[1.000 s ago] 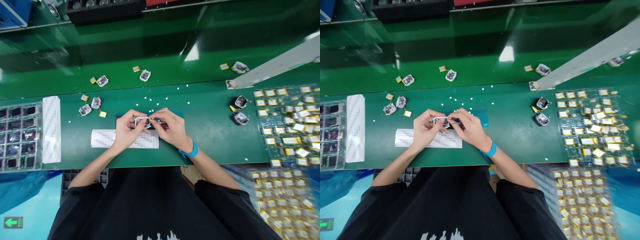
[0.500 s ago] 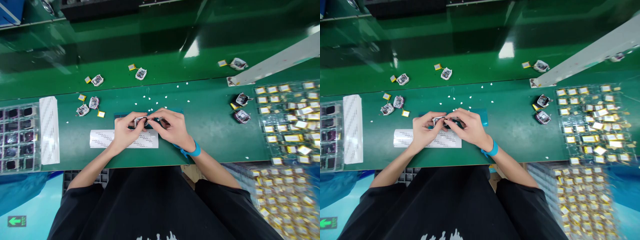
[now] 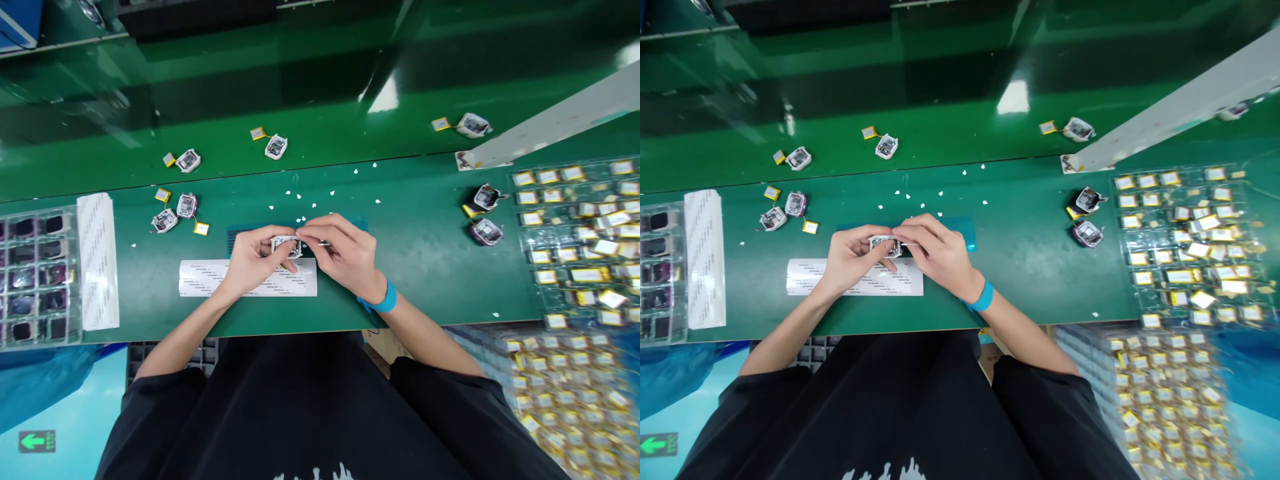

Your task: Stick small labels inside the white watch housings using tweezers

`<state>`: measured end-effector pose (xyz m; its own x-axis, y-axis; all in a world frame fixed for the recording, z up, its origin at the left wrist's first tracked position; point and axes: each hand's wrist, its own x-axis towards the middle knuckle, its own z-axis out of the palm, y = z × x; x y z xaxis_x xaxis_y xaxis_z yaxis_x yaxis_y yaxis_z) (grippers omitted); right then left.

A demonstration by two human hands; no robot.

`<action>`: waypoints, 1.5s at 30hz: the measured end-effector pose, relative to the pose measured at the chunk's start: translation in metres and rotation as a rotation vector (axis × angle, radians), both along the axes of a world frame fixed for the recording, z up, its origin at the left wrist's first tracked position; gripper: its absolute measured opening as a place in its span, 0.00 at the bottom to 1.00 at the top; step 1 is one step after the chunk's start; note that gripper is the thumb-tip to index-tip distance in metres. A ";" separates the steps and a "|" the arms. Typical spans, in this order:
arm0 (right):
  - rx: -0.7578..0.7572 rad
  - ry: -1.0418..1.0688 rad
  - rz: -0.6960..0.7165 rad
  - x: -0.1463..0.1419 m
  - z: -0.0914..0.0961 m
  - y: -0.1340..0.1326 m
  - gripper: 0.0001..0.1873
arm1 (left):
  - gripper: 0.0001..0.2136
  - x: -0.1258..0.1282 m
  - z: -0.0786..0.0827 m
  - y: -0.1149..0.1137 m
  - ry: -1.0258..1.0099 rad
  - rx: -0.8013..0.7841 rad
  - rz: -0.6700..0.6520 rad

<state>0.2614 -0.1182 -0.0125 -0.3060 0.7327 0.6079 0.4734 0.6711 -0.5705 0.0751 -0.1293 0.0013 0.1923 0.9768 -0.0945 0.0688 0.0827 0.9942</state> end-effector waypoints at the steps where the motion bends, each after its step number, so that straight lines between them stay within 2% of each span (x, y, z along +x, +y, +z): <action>1: 0.023 -0.010 -0.019 0.001 -0.001 0.000 0.11 | 0.07 0.000 0.000 0.000 -0.020 -0.019 -0.005; 9: 0.250 -0.331 -0.036 0.009 -0.006 0.002 0.19 | 0.07 0.000 0.003 0.001 -0.067 -0.084 0.000; 14: 0.144 -0.348 -0.180 0.011 -0.004 0.007 0.19 | 0.06 0.000 0.003 0.001 -0.034 -0.080 0.009; 19: 0.183 -0.368 -0.026 0.014 -0.003 0.008 0.15 | 0.06 -0.001 0.002 0.002 -0.046 -0.087 0.008; 23: 0.174 -0.443 -0.001 0.018 -0.007 0.005 0.20 | 0.07 0.002 0.000 0.001 -0.055 -0.084 0.050; 27: 0.145 -0.509 0.033 0.018 -0.005 0.002 0.20 | 0.08 0.004 -0.006 -0.004 -0.012 -0.045 0.098; 30: 0.111 -0.571 0.055 0.015 0.000 -0.002 0.20 | 0.08 0.004 -0.011 -0.008 0.063 0.029 0.069; 33: 0.156 -0.640 0.014 0.011 0.005 -0.006 0.20 | 0.07 0.005 -0.012 -0.011 0.147 0.147 0.058; 36: 0.193 -0.642 -0.001 0.007 0.008 -0.008 0.22 | 0.04 0.006 -0.013 -0.012 0.172 0.199 0.124; 39: 0.059 -0.456 0.047 0.005 0.010 -0.008 0.21 | 0.04 0.007 -0.013 -0.010 0.114 0.177 0.149; 42: -0.249 -0.131 0.073 0.003 0.015 -0.004 0.15 | 0.03 0.006 -0.011 -0.009 0.063 0.183 0.111; 45: -0.505 0.046 0.034 0.000 0.020 -0.002 0.16 | 0.03 0.006 -0.009 -0.009 0.059 0.203 0.088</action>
